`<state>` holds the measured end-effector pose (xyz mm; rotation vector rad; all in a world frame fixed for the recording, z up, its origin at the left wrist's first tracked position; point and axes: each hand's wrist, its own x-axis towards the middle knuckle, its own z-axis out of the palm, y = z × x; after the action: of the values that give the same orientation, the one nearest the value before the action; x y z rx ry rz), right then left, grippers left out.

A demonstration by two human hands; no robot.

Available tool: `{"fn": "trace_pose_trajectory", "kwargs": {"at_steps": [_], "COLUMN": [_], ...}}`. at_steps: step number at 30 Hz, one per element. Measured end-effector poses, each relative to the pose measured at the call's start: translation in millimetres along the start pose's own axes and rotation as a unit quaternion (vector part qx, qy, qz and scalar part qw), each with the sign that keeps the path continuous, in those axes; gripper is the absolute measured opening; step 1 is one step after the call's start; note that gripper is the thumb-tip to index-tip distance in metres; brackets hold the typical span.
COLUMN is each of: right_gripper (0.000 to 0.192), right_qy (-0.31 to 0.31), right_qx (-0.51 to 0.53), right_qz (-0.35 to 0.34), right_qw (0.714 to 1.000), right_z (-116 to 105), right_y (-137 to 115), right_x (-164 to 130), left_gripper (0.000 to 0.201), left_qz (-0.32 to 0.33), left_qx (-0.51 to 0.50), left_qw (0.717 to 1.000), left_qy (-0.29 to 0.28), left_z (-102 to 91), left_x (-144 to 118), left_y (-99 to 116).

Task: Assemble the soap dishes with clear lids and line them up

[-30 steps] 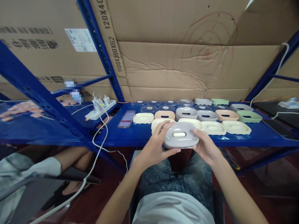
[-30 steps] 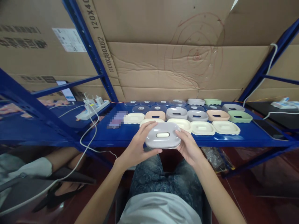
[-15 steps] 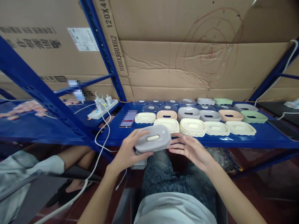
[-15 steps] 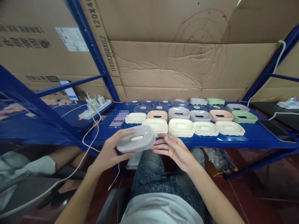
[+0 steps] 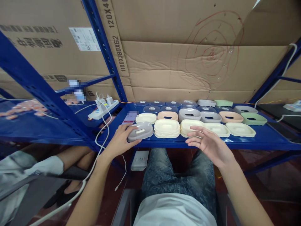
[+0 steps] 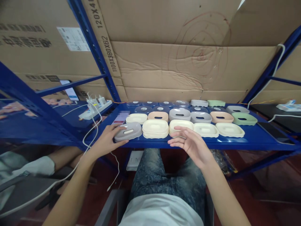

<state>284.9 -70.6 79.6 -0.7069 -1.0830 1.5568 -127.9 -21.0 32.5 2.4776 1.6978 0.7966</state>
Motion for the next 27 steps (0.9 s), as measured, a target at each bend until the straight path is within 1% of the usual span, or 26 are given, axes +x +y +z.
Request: {"fn": "trace_pose_trajectory", "kwargs": {"at_steps": [3,5,10,14,16,19,20,21,22,23,25,27], "right_gripper": [0.038,0.038,0.035,0.035,0.036,0.033,0.03,0.026,0.022,0.019,0.02,0.025], "right_qy": [0.001,0.0,-0.004,0.017,0.029,0.018,0.013,0.009,0.005,0.0,-0.018,-0.041], "right_qx": [-0.002,-0.001,-0.014,-0.096,-0.151,-0.227,-0.263,-0.309,-0.364,-0.42,-0.518,-0.582], "right_qz": [-0.002,-0.002,-0.019,-0.054,-0.079,-0.115,-0.131,-0.154,-0.183,-0.219,-0.297,-0.357], "right_qw": [1.0,1.0,1.0,0.994,0.985,0.967,0.956,0.938,0.913,0.88,0.802,0.73], "right_z": [-1,-2,-6,-9,-9,-7,-6,-4,-2,0,4,8], "right_y": [0,0,-1,5,12,26,31,36,41,45,53,60], "right_x": [1,2,2,4,7,9,9,9,9,11,17,27], "left_gripper": [0.05,0.047,0.047,0.05,0.052,0.056,0.057,0.058,0.057,0.056,0.054,0.056], "left_qz": [0.019,0.027,0.066,0.065,0.06,0.063,0.066,0.07,0.074,0.078,0.076,0.057], "left_qx": [0.049,0.064,0.078,0.066,0.051,0.022,0.011,0.002,-0.005,-0.008,-0.002,0.02], "left_qw": [0.999,0.997,0.994,0.994,0.996,0.997,0.997,0.997,0.997,0.997,0.997,0.998], "left_qy": [-0.011,-0.026,-0.046,-0.049,-0.05,-0.042,-0.036,-0.028,-0.018,-0.007,0.009,-0.005], "left_z": [0.2,-0.6,-0.8,4.4,6.1,3.4,1.0,-1.9,-5.0,-8.0,-11.8,-11.7], "left_x": [6,8,14,13,11,10,13,17,23,32,57,86], "left_y": [2,2,-3,-6,-5,-2,0,2,3,5,8,10]}}
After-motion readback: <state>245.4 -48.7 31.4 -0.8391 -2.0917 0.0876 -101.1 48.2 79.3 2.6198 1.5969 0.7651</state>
